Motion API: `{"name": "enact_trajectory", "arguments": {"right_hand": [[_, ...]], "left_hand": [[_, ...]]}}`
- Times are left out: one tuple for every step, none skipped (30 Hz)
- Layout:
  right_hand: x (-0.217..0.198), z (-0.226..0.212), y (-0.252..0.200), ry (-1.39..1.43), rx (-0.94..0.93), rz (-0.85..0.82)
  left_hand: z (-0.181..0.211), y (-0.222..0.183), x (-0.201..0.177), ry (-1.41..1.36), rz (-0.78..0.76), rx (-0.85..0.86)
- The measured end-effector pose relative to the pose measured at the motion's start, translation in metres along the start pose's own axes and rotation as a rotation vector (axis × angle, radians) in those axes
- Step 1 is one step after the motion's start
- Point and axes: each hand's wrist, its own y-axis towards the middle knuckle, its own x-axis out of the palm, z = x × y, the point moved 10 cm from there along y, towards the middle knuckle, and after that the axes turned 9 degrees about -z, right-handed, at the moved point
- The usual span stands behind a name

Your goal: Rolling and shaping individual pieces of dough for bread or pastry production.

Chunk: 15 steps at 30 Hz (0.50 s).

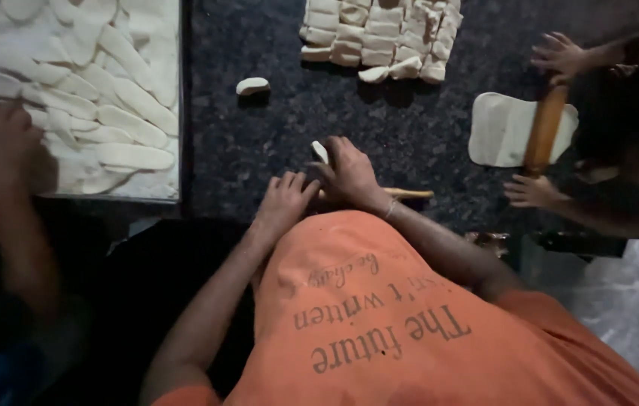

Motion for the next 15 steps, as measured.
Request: {"name": "enact_trajectory", "arguments": {"right_hand": [[0.000,0.010,0.002,0.063,0.115,-0.070],[0.005,0.017,0.004,0.129,0.226,-0.141],[0.009,0.020,0.007,0.132,0.226,-0.153],[0.009,0.024,0.007,0.106,0.221,-0.165],[0.009,0.028,0.008,0.080,0.215,-0.177],[0.007,0.036,0.010,0.078,0.214,-0.186],[0.009,0.050,0.011,0.067,0.290,-0.259],[0.011,0.062,0.018,0.060,0.360,-0.323],[0.018,0.071,0.024,0.062,0.353,-0.324],[0.002,0.066,0.030,-0.044,0.176,-0.127],[-0.012,0.059,0.028,-0.149,-0.006,0.066],[-0.005,0.067,0.039,-0.151,-0.005,0.063],[-0.005,0.075,0.048,-0.195,0.003,0.137],[-0.003,0.081,0.057,-0.236,0.008,0.211],[-0.007,0.079,0.071,-0.234,0.007,0.207]], "left_hand": [[-0.001,-0.002,0.006,0.148,0.025,-0.043],[-0.003,-0.008,0.010,0.300,0.046,-0.089],[-0.007,-0.010,0.009,0.295,0.042,-0.100],[-0.009,-0.007,0.014,0.314,0.007,-0.106],[-0.011,-0.004,0.020,0.334,-0.028,-0.112],[-0.015,-0.010,0.016,0.328,-0.028,-0.120],[-0.020,-0.016,0.006,0.297,0.028,-0.155],[-0.031,-0.021,-0.009,0.277,0.084,-0.186],[-0.037,-0.024,-0.023,0.283,0.085,-0.190],[-0.046,-0.028,-0.033,0.238,0.095,-0.275],[-0.056,-0.033,-0.041,0.193,0.104,-0.359],[-0.062,-0.026,-0.049,0.190,0.105,-0.361],[-0.062,-0.018,-0.063,0.252,0.158,-0.317],[-0.061,-0.013,-0.077,0.318,0.210,-0.275],[-0.070,-0.006,-0.078,0.318,0.209,-0.280]]}}
